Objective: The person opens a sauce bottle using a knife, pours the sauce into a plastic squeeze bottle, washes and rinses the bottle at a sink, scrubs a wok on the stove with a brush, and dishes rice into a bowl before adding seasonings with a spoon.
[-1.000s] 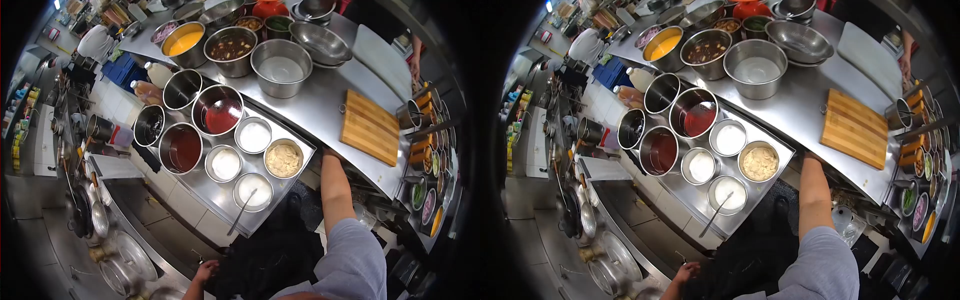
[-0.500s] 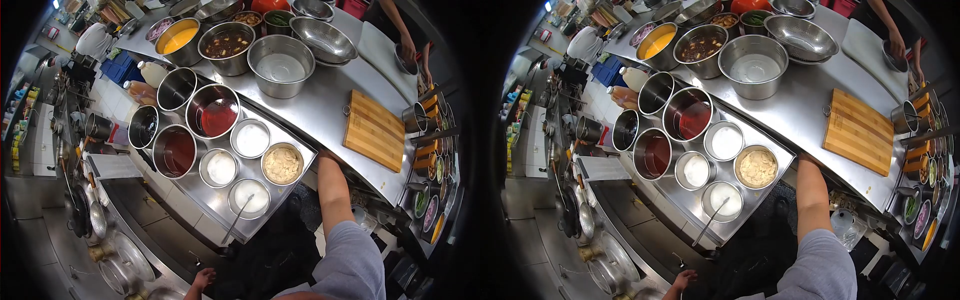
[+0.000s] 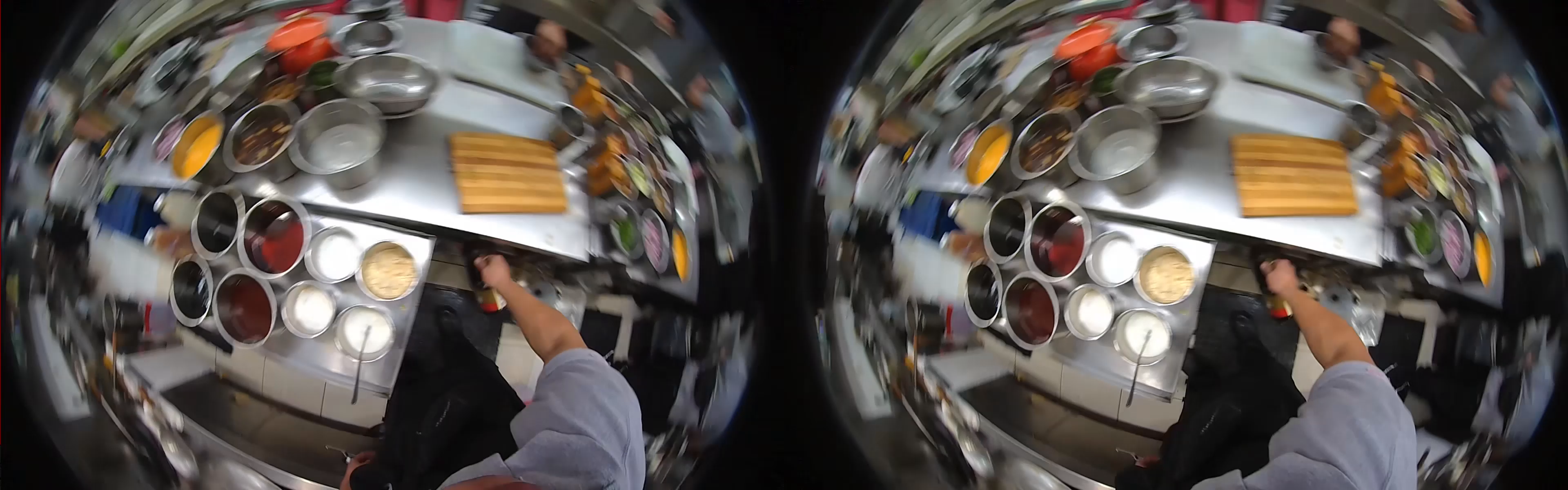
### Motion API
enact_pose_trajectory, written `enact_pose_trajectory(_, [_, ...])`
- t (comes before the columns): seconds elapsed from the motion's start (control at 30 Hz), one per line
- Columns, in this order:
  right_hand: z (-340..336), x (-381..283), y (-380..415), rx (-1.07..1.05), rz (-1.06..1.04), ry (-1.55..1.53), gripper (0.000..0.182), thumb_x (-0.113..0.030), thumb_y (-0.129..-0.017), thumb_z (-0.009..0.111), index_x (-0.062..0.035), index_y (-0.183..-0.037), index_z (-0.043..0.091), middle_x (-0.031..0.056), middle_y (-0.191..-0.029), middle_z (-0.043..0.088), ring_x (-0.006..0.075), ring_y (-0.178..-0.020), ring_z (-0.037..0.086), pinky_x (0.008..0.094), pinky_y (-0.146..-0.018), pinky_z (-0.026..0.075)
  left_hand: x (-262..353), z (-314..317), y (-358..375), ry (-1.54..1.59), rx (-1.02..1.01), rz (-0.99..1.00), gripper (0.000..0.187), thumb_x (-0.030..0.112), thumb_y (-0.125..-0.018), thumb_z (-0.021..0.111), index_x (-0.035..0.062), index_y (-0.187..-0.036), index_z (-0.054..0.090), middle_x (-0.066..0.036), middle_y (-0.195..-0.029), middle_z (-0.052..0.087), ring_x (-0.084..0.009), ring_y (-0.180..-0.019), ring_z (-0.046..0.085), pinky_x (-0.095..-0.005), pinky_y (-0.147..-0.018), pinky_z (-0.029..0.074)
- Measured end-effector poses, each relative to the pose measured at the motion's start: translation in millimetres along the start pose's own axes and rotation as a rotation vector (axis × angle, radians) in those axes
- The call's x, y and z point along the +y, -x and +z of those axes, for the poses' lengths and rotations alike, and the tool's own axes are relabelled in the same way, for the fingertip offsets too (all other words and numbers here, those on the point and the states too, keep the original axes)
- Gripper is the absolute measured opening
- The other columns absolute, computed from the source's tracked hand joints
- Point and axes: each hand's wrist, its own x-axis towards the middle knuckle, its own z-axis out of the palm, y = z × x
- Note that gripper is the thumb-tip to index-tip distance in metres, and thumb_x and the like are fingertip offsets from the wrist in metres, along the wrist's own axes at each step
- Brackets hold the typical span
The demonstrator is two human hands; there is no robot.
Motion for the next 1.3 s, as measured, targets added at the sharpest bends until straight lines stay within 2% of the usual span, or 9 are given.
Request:
enact_pose_trajectory(0.17, [-56,69,172,-0.197,-0.104,-0.013,0.034,-0.029,-0.083,0.072,-0.0012,-0.101,0.065,0.0231,-0.086,0.067,0.0374,-0.084,0.066,0.0432,-0.079,0.049,215,30,74,-0.779,-0.129,0.225,0.027,0.014,-0.093,0.054,0.0049,-0.115,0.067,-0.014,-0.104,0.071,-0.0274,-0.099,0.068,-0.0370,-0.086,0.052])
enact_pose_trajectory(0.37, [-167,34,288,0.003,0.018,-0.750,0.008,-0.012,-0.088,0.066,-0.0058,-0.085,0.061,-0.0015,-0.064,0.052,0.0083,-0.053,0.046,0.0252,-0.050,0.036,384,92,106,-1.014,-0.532,0.778,0.030,0.021,-0.094,0.058,0.0075,-0.120,0.064,-0.013,-0.111,0.068,-0.0277,-0.106,0.064,-0.0371,-0.090,0.049])
enact_pose_trajectory(0.6, [-237,-11,246,0.350,-0.406,-1.250,0.005,-0.007,-0.090,0.062,-0.0055,-0.095,0.062,-0.0013,-0.079,0.059,0.0082,-0.072,0.053,0.0251,-0.067,0.043,571,265,202,-0.866,-0.682,1.369,0.055,0.013,-0.089,0.062,0.0067,-0.141,0.046,-0.012,-0.141,0.049,-0.0263,-0.128,0.050,-0.0390,-0.106,0.042])
enact_pose_trajectory(0.77, [-233,-26,169,0.246,-0.549,-1.307,0.015,-0.005,-0.088,0.062,-0.0035,-0.103,0.063,0.0042,-0.099,0.067,0.0135,-0.089,0.062,0.0302,-0.083,0.049,636,407,187,-0.822,-0.279,1.612,0.081,0.019,-0.082,0.071,0.0042,-0.149,0.027,-0.023,-0.149,0.035,-0.0385,-0.137,0.037,-0.0404,-0.113,0.032])
enact_pose_trajectory(0.9, [-235,-25,134,0.015,-0.613,-1.212,0.023,-0.012,-0.092,0.061,-0.0008,-0.112,0.061,0.0044,-0.106,0.066,0.0129,-0.098,0.059,0.0301,-0.090,0.046,649,463,152,-0.756,0.072,1.795,0.083,0.025,-0.079,0.074,-0.0005,-0.146,0.030,-0.025,-0.145,0.038,-0.0408,-0.136,0.036,-0.0443,-0.114,0.030])
enact_pose_trajectory(1.03, [-296,-25,157,0.063,-0.802,-0.007,0.047,-0.027,-0.088,0.063,0.0021,-0.124,0.057,0.0179,-0.111,0.069,0.0338,-0.101,0.065,0.0401,-0.091,0.049,657,473,142,-0.667,0.238,1.757,0.075,0.029,-0.079,0.075,-0.0036,-0.136,0.039,-0.026,-0.136,0.045,-0.0425,-0.127,0.043,-0.0470,-0.108,0.035])
enact_pose_trajectory(1.13, [-382,15,132,-0.390,-0.732,0.207,0.047,-0.029,-0.089,0.062,-0.0012,-0.127,0.060,0.0156,-0.114,0.069,0.0234,-0.092,0.069,0.0376,-0.082,0.054,657,475,142,-0.684,0.245,1.750,0.075,0.028,-0.080,0.073,-0.0035,-0.137,0.037,-0.027,-0.135,0.045,-0.0433,-0.127,0.042,-0.0479,-0.108,0.034])
enact_pose_trajectory(1.2, [-439,31,139,-0.102,-0.485,-0.160,0.039,-0.027,-0.087,0.064,-0.0018,-0.116,0.065,0.0136,-0.099,0.072,0.0202,-0.081,0.069,0.0355,-0.074,0.055,653,476,138,-0.678,0.261,1.765,0.077,0.029,-0.080,0.073,-0.0034,-0.139,0.035,-0.026,-0.136,0.045,-0.0431,-0.127,0.042,-0.0476,-0.108,0.034])
enact_pose_trajectory(1.3, [-480,49,97,0.657,-0.313,-0.030,0.030,-0.022,-0.084,0.061,-0.0046,-0.108,0.067,0.0217,-0.101,0.069,0.0334,-0.093,0.068,0.0436,-0.081,0.054,652,478,138,-0.692,0.344,1.784,0.074,0.029,-0.082,0.073,-0.0045,-0.137,0.038,-0.024,-0.131,0.048,-0.0403,-0.124,0.046,-0.0442,-0.107,0.037])
